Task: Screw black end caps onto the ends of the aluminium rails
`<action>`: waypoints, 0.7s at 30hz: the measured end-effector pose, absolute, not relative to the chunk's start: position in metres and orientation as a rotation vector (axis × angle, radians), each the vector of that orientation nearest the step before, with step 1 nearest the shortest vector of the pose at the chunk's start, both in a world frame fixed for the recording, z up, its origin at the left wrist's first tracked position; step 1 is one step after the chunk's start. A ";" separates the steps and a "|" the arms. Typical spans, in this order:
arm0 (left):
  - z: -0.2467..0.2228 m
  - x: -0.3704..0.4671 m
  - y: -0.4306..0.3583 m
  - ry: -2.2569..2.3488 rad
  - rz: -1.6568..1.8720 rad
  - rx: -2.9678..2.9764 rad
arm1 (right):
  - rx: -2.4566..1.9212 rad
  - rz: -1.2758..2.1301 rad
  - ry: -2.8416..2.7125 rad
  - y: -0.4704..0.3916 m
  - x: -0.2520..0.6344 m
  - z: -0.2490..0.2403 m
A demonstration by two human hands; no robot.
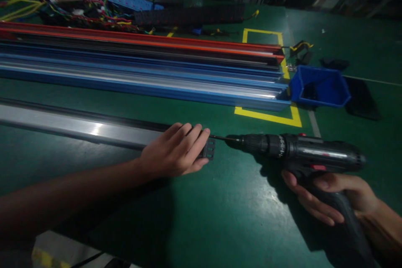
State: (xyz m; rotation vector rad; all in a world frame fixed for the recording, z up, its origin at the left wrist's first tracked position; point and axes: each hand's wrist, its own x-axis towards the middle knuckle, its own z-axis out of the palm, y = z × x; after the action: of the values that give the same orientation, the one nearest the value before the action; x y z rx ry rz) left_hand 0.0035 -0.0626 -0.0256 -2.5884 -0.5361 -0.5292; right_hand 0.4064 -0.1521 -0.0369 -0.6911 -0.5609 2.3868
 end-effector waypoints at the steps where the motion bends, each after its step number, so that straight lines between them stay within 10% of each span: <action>1: -0.026 0.004 -0.063 -0.528 -0.530 -2.582 | -0.691 2.388 -0.561 -0.152 0.407 -0.037; 21: -0.031 0.002 -0.063 -0.552 -0.562 -2.558 | -0.720 2.362 -0.576 -0.151 0.405 -0.035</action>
State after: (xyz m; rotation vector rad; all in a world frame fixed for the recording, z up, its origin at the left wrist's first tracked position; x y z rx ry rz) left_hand 0.0024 -0.0635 -0.0312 -2.5580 -0.5518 -0.5616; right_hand 0.4047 -0.1513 -0.0351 -0.7205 -0.5757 2.3621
